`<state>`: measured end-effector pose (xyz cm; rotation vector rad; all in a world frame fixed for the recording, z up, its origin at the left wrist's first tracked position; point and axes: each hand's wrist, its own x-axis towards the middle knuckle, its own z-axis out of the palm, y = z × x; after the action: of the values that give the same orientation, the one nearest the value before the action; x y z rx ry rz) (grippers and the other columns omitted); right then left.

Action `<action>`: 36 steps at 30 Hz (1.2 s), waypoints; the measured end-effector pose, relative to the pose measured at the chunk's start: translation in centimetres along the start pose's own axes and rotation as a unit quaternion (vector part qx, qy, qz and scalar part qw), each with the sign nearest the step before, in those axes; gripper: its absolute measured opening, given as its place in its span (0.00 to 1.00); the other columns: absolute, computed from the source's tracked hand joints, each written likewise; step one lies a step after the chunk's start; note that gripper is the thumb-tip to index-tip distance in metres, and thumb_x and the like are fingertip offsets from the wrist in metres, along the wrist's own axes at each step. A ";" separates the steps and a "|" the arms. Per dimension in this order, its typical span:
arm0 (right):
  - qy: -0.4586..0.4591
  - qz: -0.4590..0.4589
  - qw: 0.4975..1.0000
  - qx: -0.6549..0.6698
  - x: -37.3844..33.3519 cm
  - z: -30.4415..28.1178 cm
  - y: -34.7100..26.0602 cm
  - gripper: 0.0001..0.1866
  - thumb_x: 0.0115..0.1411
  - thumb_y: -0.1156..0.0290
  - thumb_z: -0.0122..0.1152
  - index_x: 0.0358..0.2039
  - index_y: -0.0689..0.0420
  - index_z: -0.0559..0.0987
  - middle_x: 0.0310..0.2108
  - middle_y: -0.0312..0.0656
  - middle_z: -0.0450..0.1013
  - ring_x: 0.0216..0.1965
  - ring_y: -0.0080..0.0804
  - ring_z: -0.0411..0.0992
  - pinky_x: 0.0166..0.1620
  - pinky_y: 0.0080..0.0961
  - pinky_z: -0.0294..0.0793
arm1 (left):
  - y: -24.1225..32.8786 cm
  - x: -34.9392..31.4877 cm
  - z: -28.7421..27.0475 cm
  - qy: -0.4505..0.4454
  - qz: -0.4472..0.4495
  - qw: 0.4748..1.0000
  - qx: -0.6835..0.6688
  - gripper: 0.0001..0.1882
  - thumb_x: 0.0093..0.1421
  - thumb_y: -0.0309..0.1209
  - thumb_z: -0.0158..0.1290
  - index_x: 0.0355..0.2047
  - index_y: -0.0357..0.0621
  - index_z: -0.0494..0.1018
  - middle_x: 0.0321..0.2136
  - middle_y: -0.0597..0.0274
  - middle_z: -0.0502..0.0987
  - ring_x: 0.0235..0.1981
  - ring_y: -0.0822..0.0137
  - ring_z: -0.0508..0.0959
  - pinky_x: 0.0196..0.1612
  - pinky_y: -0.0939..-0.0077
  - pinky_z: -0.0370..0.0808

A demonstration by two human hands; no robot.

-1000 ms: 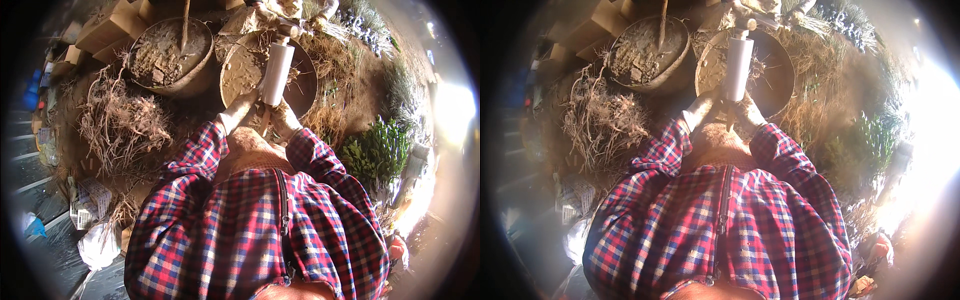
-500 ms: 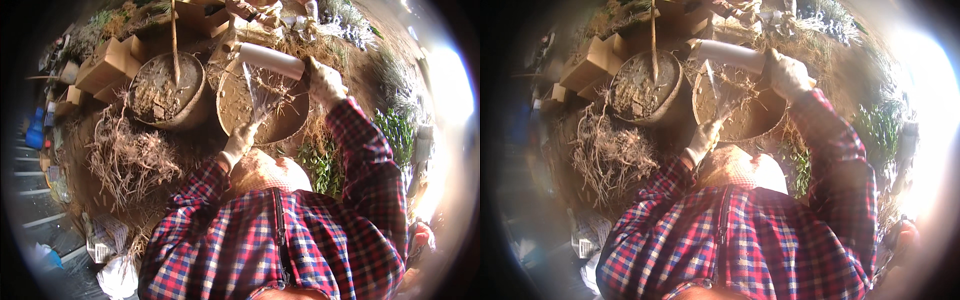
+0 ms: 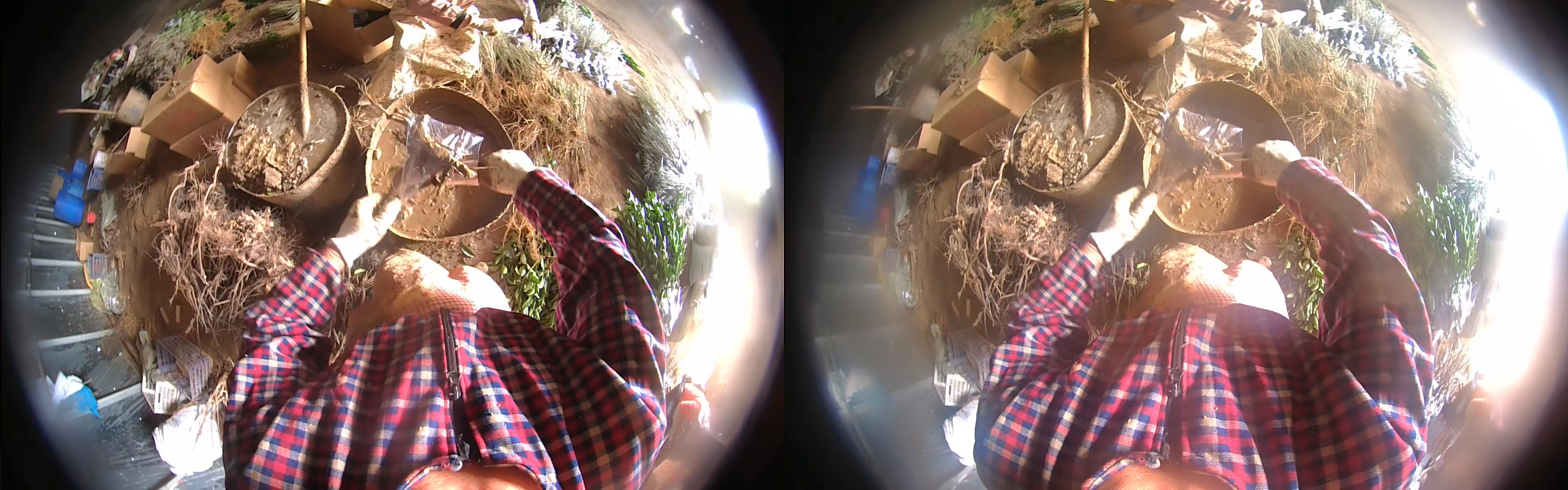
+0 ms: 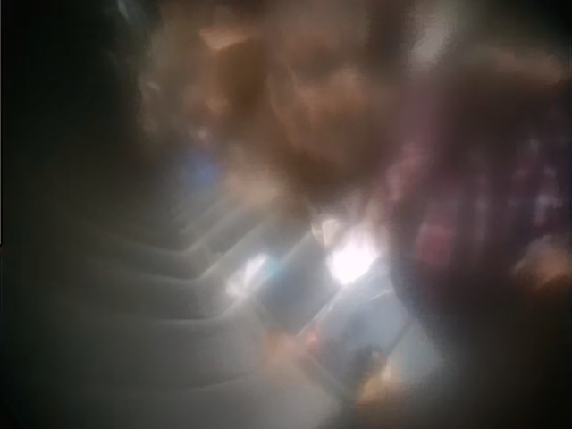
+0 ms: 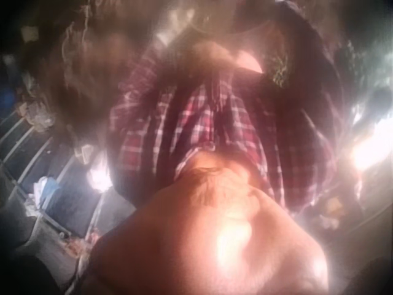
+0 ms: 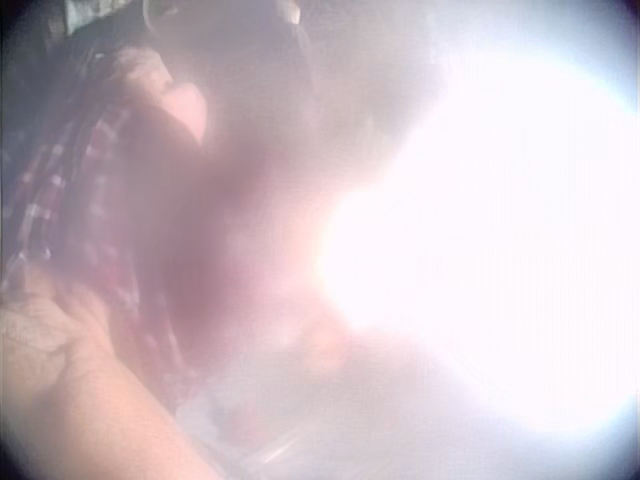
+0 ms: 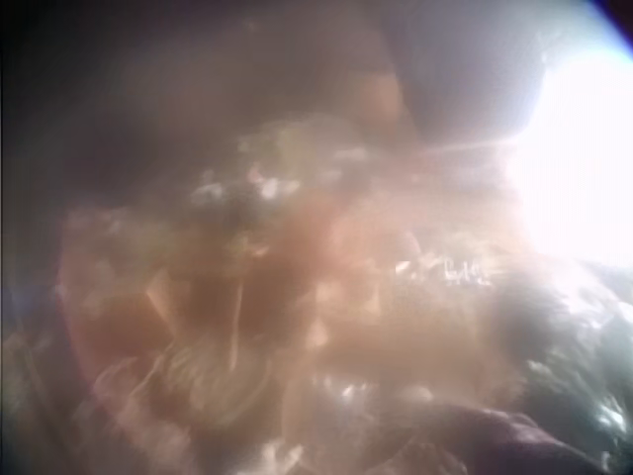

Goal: The person repeatedly picks up root bundles, wraps them in plastic film using a roll, and places the wrapped bundles into a basket. The person handles the roots one at a time and continues the wrapping cycle throughout the clip.

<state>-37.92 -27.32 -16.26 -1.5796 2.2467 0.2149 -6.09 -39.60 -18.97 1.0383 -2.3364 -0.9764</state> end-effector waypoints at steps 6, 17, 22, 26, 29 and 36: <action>0.038 -0.152 0.988 -0.004 -4.2 -0.6 -3.6 0.15 0.57 0.54 0.59 0.40 0.48 0.80 0.29 0.45 0.78 0.33 0.46 0.77 0.39 0.39 0.77 | -0.1 4.0 -6.4 -0.078 -0.037 0.994 0.072 0.33 0.61 0.50 0.52 0.51 0.28 0.69 0.48 0.37 0.74 0.52 0.48 0.74 0.54 0.65 0.71; 0.220 0.027 0.975 -0.006 3.3 -7.2 1.2 0.12 0.59 0.64 0.52 0.38 0.52 0.80 0.33 0.43 0.78 0.34 0.40 0.77 0.37 0.34 0.77 | 1.4 4.4 -6.8 -0.183 0.139 0.938 0.258 0.27 0.60 0.54 0.49 0.45 0.44 0.71 0.27 0.43 0.77 0.32 0.43 0.79 0.34 0.55 0.74; -0.015 -0.105 0.971 -0.216 -2.1 -4.5 -3.3 0.09 0.58 0.68 0.56 0.38 0.46 0.82 0.34 0.35 0.78 0.35 0.33 0.78 0.36 0.32 0.79 | 1.3 5.8 -9.5 -0.207 0.058 0.945 0.248 0.24 0.59 0.53 0.50 0.38 0.44 0.72 0.32 0.46 0.77 0.33 0.49 0.78 0.35 0.60 0.73; -0.054 -0.174 0.981 -0.064 -4.1 -6.6 -5.8 0.16 0.65 0.65 0.51 0.49 0.56 0.77 0.51 0.41 0.74 0.48 0.34 0.74 0.52 0.34 0.77 | 0.5 5.7 -10.0 -0.203 0.046 0.931 0.301 0.27 0.60 0.55 0.48 0.51 0.50 0.72 0.36 0.54 0.79 0.35 0.49 0.79 0.40 0.60 0.76; 0.073 -0.122 0.989 -0.044 1.4 -9.1 -2.4 0.16 0.62 0.63 0.53 0.46 0.56 0.78 0.48 0.42 0.74 0.46 0.35 0.75 0.50 0.34 0.76 | 1.7 6.1 -9.1 -0.306 0.075 0.852 0.418 0.31 0.63 0.59 0.40 0.57 0.52 0.65 0.32 0.48 0.79 0.33 0.50 0.80 0.37 0.57 0.76; 0.101 -0.118 0.984 0.081 13.6 5.5 7.5 0.13 0.57 0.67 0.55 0.40 0.58 0.80 0.38 0.41 0.77 0.40 0.32 0.76 0.44 0.29 0.75 | 6.4 6.0 -10.9 -0.207 0.204 0.912 0.290 0.29 0.60 0.54 0.49 0.48 0.42 0.73 0.32 0.50 0.80 0.33 0.51 0.80 0.34 0.58 0.75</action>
<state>-47.66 -34.59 -27.37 -1.8288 2.1311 -0.1973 -6.55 -45.87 -6.51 0.4928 -3.1356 -0.3601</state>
